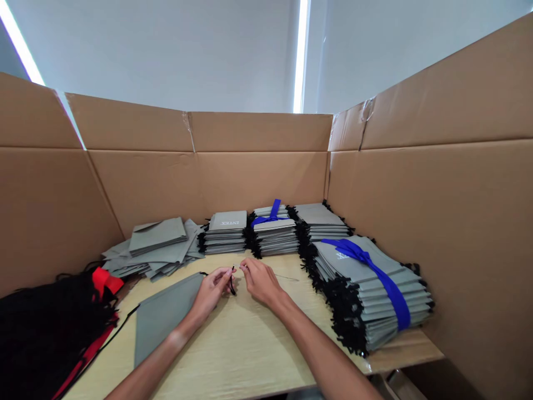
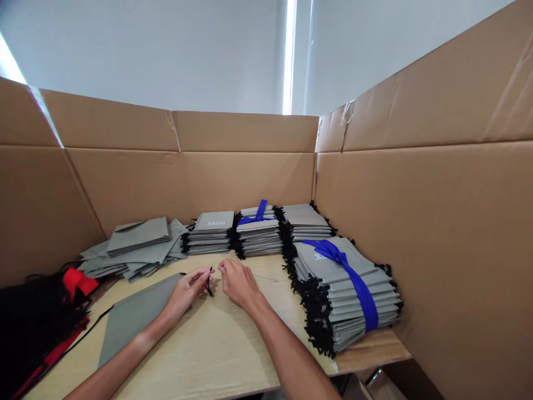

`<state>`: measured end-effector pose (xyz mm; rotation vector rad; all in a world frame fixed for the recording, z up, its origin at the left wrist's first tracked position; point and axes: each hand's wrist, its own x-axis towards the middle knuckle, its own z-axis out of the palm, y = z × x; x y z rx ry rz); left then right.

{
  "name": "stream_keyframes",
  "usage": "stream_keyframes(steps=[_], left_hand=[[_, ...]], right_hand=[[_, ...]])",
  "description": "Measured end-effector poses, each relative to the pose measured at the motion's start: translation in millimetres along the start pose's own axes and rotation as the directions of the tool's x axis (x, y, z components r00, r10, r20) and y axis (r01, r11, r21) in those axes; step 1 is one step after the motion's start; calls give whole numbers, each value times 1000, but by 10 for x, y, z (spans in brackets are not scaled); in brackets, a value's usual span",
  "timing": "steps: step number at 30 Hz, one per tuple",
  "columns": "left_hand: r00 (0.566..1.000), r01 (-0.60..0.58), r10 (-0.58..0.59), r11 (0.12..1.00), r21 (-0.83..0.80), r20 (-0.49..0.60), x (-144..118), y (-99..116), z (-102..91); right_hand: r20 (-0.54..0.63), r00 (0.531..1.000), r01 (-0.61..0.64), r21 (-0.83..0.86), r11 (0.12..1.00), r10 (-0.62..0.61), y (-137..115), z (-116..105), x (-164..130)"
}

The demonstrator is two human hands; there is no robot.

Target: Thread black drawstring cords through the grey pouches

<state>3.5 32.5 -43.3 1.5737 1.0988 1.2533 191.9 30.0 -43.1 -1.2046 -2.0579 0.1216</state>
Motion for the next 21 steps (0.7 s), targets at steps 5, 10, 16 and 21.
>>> stream_keyframes(steps=[5,10,16,21], left_hand=[[1000,14,-14,1000,-1,14,3,-5,-17],[1000,29,-30,999,-24,-8,-1,-31,-26],[1000,21,-21,995,-94,3,4,-16,-4],[992,116,-122,964,-241,-11,-10,14,-3]], right_hand=[[0,1000,5,-4,1000,-5,-13,-19,-3],[69,998,-2,-32,999,5,-45,-29,-12],[129,992,-11,-51,999,18,-68,-22,-22],[143,989,-31,-82,996,43,-103,-39,-17]])
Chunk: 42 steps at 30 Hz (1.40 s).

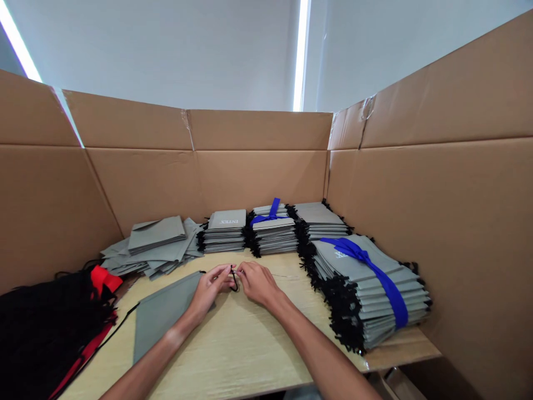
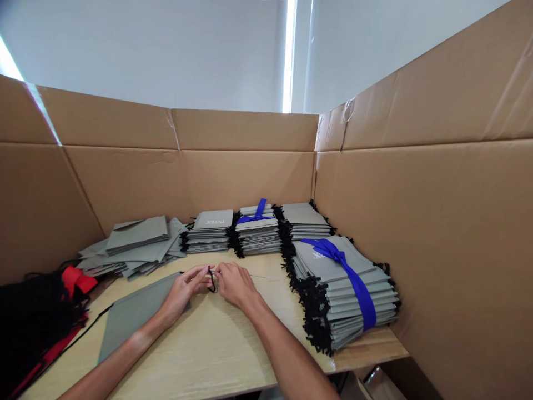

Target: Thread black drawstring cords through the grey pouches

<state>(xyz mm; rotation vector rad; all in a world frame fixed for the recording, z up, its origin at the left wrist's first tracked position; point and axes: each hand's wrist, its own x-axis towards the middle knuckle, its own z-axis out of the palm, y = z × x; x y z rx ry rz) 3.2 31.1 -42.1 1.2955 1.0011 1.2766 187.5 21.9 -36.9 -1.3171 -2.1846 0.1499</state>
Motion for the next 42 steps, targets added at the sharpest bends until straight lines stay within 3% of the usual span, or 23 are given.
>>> stream_keyframes(steps=[5,9,13,19,26,31,42], left_hand=[[993,107,-113,984,-144,-29,18,-27,-40],[985,153,-163,975,-160,-50,30,-58,-64],[994,95,-97,994,-51,-46,31,-77,-82],[992,-79,96,980,182,-85,98,-40,-111],[911,-224,287,947,229,-296,267,89,-475],[896,-196,248,965,174,-368,308,68,-633],[910,-141,162,987,83,-382,314,0,-657]], right_hand=[[29,1000,9,-51,999,-7,-52,-25,-1],[38,999,23,-107,994,-19,-71,-31,2],[24,999,34,-118,992,-32,-73,-26,-2],[-16,997,80,-70,994,-81,-68,-28,13],[-102,993,-63,-37,997,59,407,-260,14],[-145,988,-57,-19,998,53,680,-288,11],[-233,970,58,-62,996,-71,689,-205,56]])
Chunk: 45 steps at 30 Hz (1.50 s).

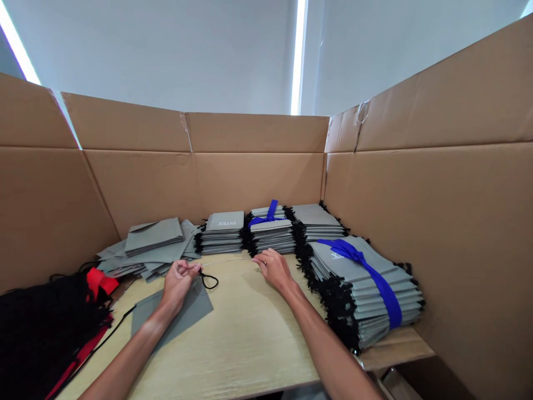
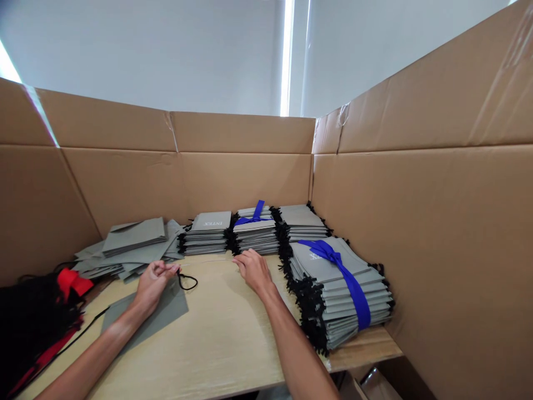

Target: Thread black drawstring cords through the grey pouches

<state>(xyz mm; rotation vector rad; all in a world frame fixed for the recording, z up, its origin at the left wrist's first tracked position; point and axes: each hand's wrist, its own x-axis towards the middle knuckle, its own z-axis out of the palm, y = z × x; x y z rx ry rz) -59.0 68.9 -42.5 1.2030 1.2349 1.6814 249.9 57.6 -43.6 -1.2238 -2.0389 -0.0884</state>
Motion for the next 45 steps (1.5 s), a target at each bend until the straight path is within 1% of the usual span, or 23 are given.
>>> stream_keyframes(steps=[3,7,11,20,28,38,45], left_hand=[[1000,1,-1,1000,0,-1,16,-17,-12],[1000,-7,6,1000,18,7,29,-44,-18],[1000,-16,14,998,54,20,47,-63,-35],[1000,-9,8,999,33,18,62,-64,-80],[1000,3,-3,999,42,5,46,-37,-76],[999,-28,27,999,38,37,42,-36,-62],[998,-6,4,1000,30,64,5,43,-70]], right_hand=[[-8,1000,0,44,999,0,8,17,-1],[8,1000,-8,90,996,7,24,20,0],[13,1000,1,93,996,-2,34,30,8],[33,999,10,120,993,-14,40,55,11],[12,1000,14,118,993,-15,52,70,22],[17,998,-62,76,995,61,51,75,1],[25,996,-92,63,994,90,55,62,13]])
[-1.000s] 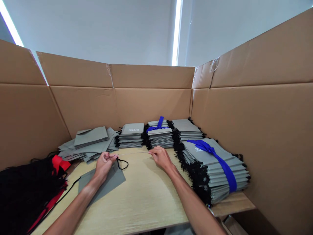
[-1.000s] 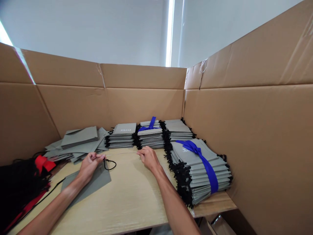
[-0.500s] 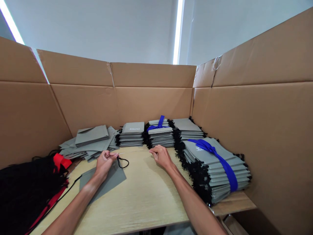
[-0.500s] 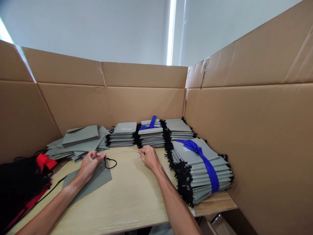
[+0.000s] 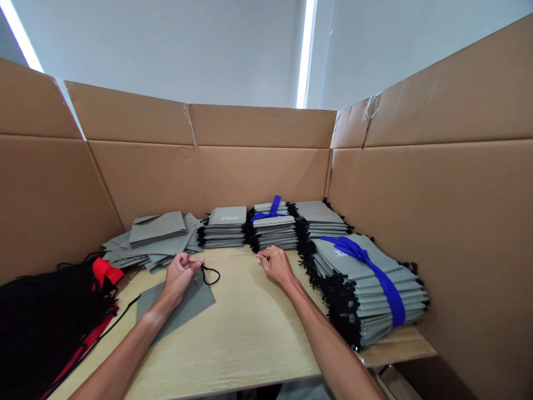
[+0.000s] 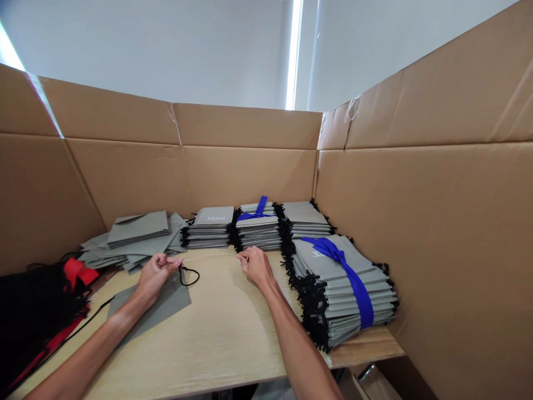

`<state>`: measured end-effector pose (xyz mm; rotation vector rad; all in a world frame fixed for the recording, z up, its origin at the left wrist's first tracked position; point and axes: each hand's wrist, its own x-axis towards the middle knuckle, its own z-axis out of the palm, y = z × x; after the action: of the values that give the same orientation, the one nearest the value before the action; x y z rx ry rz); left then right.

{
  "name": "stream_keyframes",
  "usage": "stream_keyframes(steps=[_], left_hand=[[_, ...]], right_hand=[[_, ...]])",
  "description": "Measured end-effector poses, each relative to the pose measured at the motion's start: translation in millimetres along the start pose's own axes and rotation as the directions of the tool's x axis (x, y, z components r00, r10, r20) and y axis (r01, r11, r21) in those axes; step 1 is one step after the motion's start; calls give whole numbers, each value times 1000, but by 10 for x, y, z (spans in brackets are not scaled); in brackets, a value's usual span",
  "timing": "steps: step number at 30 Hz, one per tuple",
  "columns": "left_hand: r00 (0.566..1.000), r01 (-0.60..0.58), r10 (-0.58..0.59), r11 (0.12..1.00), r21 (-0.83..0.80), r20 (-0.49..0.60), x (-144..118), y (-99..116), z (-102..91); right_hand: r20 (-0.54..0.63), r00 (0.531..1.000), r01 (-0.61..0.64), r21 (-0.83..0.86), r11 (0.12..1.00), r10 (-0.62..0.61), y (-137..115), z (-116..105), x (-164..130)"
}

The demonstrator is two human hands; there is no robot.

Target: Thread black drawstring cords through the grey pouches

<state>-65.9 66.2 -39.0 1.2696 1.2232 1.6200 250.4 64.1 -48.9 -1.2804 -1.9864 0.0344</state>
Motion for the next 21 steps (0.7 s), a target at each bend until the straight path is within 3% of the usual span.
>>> stream_keyframes(steps=[5,9,14,21], left_hand=[[997,43,-40,998,-44,73,-25,43,10],[989,130,-106,956,-264,104,-26,78,35],[971,224,-234,817,-532,50,-23,187,77],[955,226,-297,768,-600,-21,-1,260,33]], right_hand=[[61,998,-32,57,998,28,40,-99,-25],[109,993,-45,103,994,34,-25,-147,-59],[188,982,-57,257,965,8,-283,-54,-102],[206,978,-70,448,892,-27,-545,98,-175]])
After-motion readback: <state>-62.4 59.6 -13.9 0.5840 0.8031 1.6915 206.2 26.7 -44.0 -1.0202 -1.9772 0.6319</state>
